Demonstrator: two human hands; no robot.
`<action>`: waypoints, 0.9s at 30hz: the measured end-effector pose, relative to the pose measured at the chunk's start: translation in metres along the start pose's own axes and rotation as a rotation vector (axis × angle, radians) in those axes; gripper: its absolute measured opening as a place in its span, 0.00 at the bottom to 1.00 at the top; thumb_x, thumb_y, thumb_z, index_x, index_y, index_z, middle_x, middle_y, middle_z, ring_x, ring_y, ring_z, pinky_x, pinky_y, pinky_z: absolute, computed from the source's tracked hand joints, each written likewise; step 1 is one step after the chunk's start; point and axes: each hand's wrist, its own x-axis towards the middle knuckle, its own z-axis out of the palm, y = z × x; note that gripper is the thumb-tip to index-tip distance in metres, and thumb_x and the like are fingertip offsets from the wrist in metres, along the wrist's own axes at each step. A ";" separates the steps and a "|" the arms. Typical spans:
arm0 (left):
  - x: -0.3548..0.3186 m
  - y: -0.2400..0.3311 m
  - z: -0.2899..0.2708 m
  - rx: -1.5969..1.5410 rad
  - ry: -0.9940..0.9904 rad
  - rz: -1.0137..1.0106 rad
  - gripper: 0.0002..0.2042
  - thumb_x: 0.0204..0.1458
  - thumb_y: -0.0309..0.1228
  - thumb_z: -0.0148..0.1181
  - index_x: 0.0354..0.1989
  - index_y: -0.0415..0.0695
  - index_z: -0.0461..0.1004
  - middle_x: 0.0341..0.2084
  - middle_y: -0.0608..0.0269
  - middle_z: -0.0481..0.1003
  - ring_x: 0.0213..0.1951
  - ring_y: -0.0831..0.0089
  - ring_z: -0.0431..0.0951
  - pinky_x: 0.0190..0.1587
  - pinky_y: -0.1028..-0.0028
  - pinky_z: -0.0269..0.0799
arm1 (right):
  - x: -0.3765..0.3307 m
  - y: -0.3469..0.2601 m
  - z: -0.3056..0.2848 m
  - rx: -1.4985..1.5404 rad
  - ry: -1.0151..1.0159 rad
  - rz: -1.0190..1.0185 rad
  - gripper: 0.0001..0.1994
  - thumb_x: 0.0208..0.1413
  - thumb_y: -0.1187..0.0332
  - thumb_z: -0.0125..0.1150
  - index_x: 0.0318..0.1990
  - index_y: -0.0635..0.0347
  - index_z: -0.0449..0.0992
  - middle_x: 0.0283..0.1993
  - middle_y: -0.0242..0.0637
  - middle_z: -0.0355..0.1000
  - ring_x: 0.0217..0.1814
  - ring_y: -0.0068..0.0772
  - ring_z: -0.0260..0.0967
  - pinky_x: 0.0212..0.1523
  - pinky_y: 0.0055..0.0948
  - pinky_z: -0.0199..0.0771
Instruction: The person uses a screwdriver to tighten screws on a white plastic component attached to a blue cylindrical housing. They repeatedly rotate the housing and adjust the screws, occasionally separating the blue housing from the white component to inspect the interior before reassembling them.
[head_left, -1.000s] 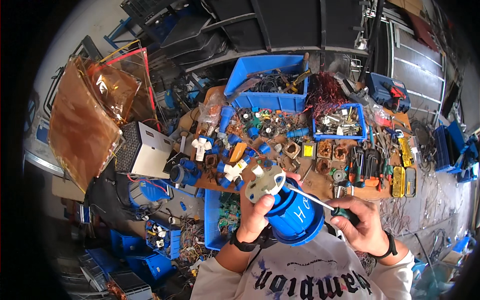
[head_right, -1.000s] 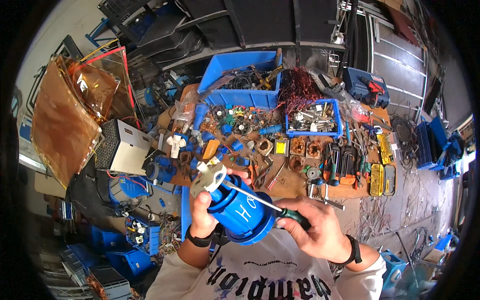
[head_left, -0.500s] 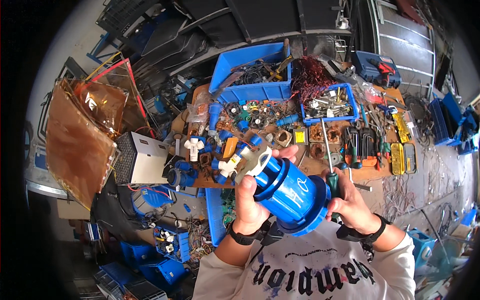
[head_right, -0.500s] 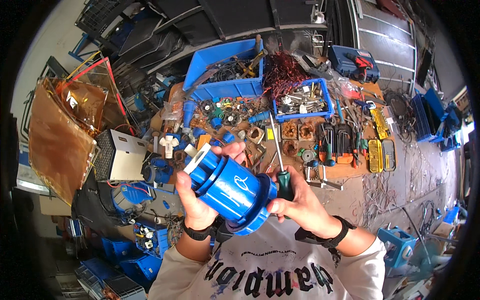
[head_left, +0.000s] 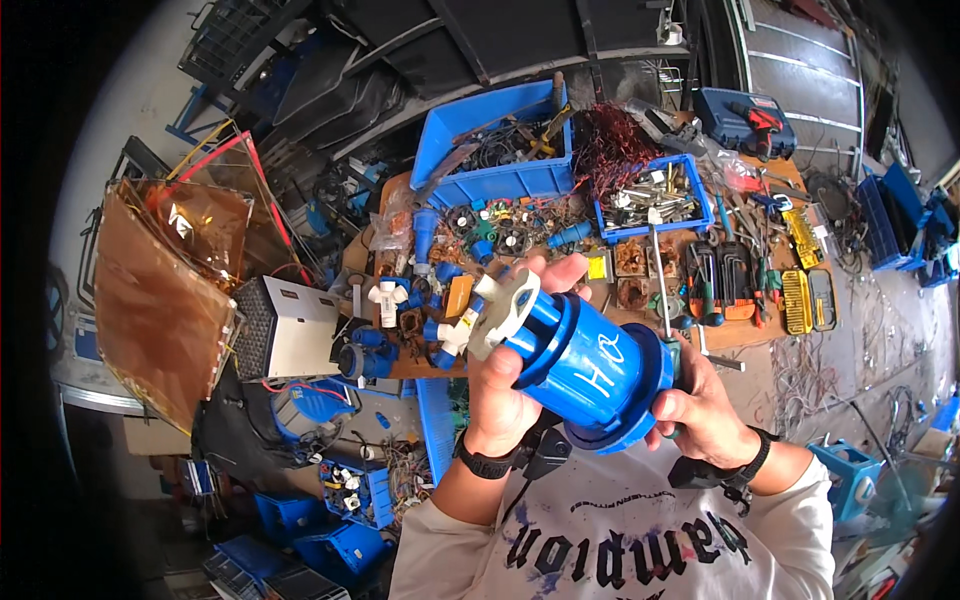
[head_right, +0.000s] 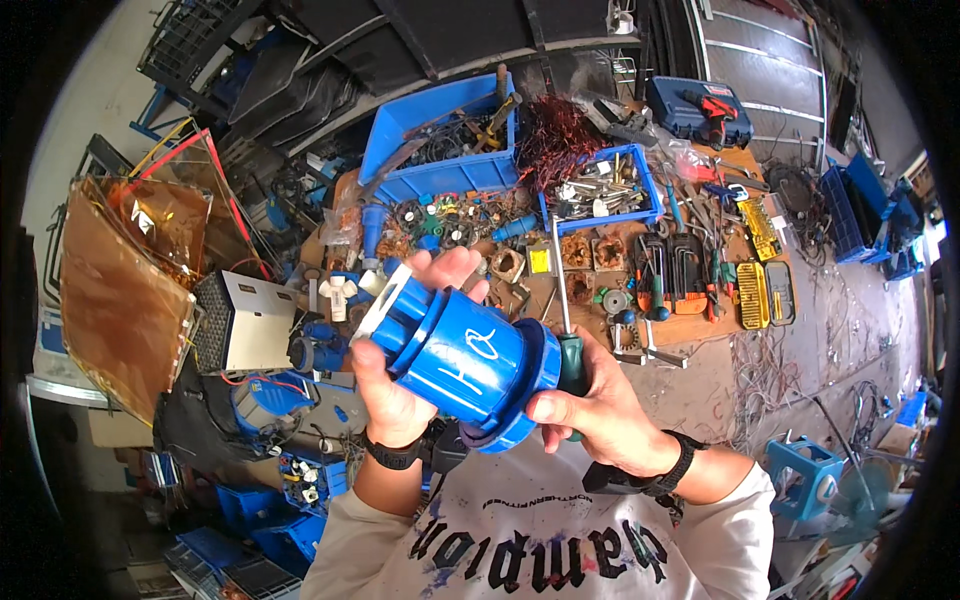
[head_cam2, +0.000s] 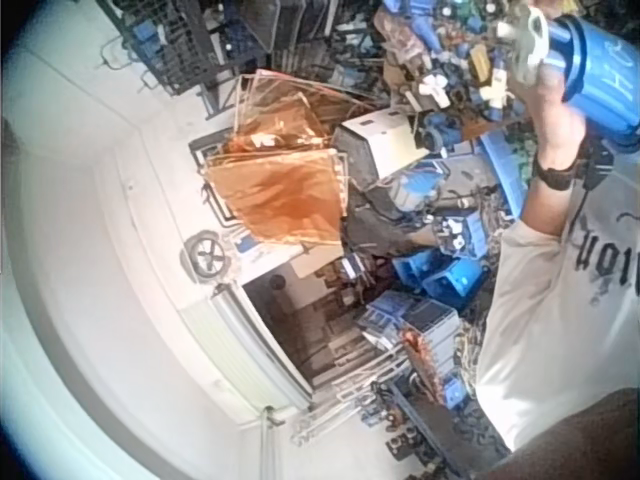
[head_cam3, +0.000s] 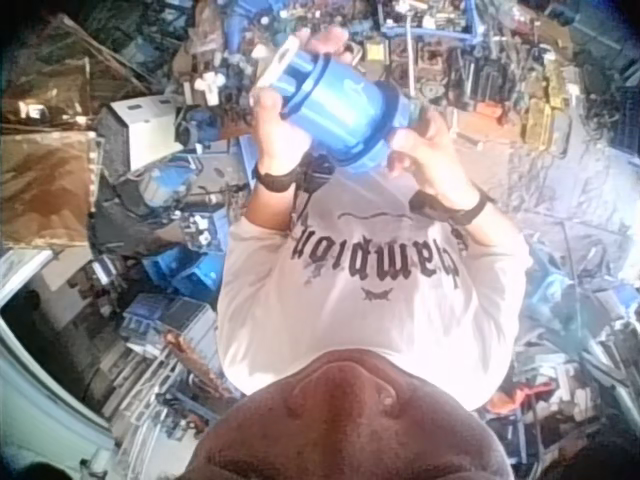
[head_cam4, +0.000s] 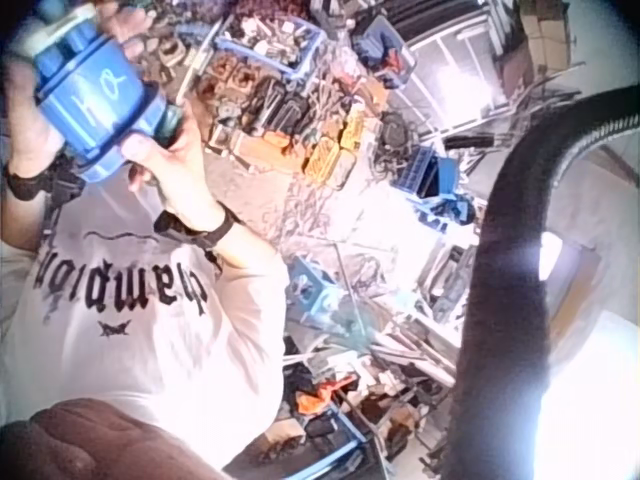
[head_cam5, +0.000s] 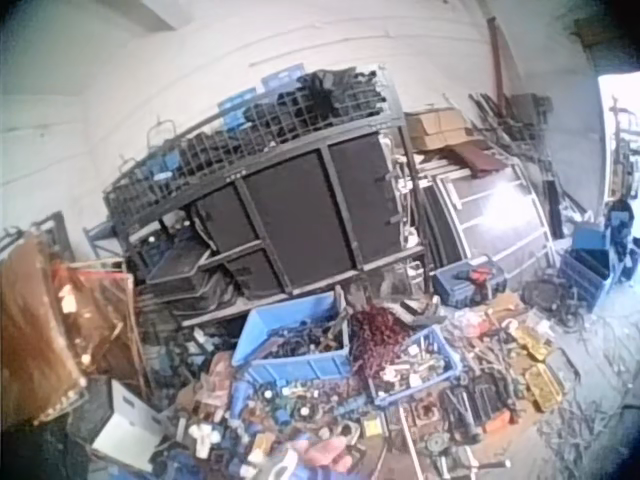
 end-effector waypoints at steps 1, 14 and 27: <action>0.001 0.004 0.003 -0.011 0.045 0.017 0.43 0.52 0.61 0.61 0.67 0.40 0.61 0.64 0.40 0.65 0.68 0.49 0.64 0.69 0.50 0.60 | -0.001 0.001 0.001 0.009 0.012 -0.020 0.40 0.47 0.64 0.79 0.63 0.63 0.57 0.39 0.36 0.73 0.26 0.26 0.75 0.23 0.25 0.82; -0.004 0.029 0.016 0.225 0.193 0.185 0.40 0.52 0.50 0.72 0.65 0.38 0.61 0.55 0.45 0.73 0.54 0.54 0.78 0.58 0.57 0.73 | -0.009 0.008 0.013 -0.051 0.094 -0.277 0.38 0.45 0.62 0.82 0.55 0.60 0.58 0.47 0.38 0.71 0.45 0.29 0.75 0.42 0.32 0.82; -0.001 0.026 0.013 0.393 0.138 0.254 0.30 0.58 0.48 0.65 0.59 0.38 0.65 0.53 0.46 0.74 0.53 0.57 0.77 0.57 0.59 0.71 | -0.009 0.006 0.010 -0.089 0.107 -0.321 0.39 0.40 0.64 0.85 0.55 0.58 0.60 0.52 0.33 0.68 0.56 0.25 0.68 0.59 0.31 0.70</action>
